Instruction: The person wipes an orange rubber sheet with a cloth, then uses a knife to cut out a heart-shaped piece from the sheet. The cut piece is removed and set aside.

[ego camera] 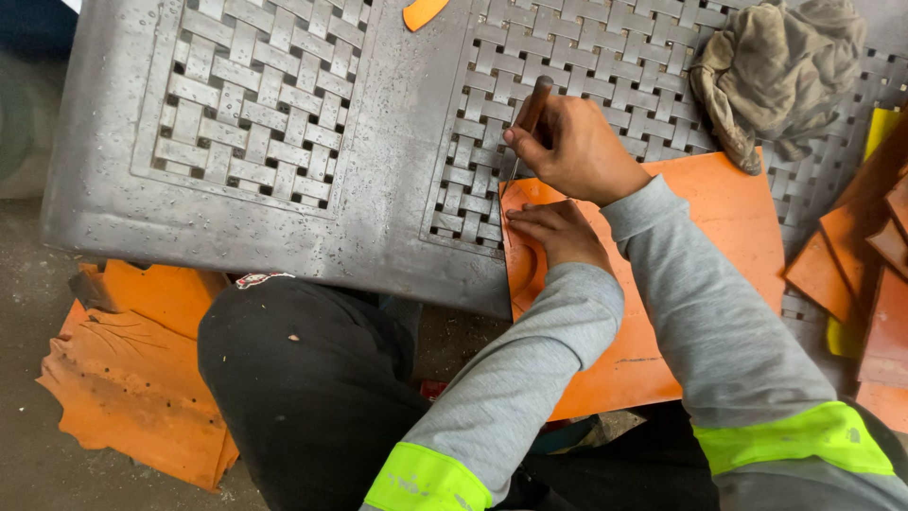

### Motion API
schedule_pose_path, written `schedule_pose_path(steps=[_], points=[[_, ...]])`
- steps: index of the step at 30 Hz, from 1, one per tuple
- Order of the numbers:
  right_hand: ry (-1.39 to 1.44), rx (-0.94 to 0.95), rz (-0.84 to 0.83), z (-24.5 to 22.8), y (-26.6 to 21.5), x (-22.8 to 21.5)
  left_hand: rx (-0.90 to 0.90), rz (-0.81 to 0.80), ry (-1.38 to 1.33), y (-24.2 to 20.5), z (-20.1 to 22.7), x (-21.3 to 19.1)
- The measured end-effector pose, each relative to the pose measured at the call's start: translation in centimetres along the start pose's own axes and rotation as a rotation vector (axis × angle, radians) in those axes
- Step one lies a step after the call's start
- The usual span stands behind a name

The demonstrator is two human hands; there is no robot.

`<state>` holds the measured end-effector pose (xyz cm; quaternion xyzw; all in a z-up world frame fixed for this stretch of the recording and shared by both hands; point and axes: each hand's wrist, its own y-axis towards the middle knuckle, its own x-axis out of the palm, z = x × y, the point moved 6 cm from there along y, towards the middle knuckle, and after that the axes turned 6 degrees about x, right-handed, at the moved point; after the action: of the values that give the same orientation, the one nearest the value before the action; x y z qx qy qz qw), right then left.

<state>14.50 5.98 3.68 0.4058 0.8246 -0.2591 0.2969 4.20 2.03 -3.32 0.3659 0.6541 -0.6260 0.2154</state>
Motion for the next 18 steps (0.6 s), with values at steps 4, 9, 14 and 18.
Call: schedule_pose_path(steps=[4,9,14,18], points=[[-0.043,0.001,0.059,0.2,-0.2,-0.5,-0.012,0.05,-0.04,-0.1,-0.2,0.1],[-0.027,-0.222,0.247,-0.7,-2.2,-4.1,-0.026,0.094,-0.073,0.2,-0.2,0.3],[0.452,-0.091,0.283,2.1,-7.6,-7.7,0.046,0.363,-0.186,-1.5,-1.9,0.3],[0.541,-0.064,0.432,3.6,-11.5,-6.8,0.278,0.474,-0.31,-4.6,-5.5,1.9]])
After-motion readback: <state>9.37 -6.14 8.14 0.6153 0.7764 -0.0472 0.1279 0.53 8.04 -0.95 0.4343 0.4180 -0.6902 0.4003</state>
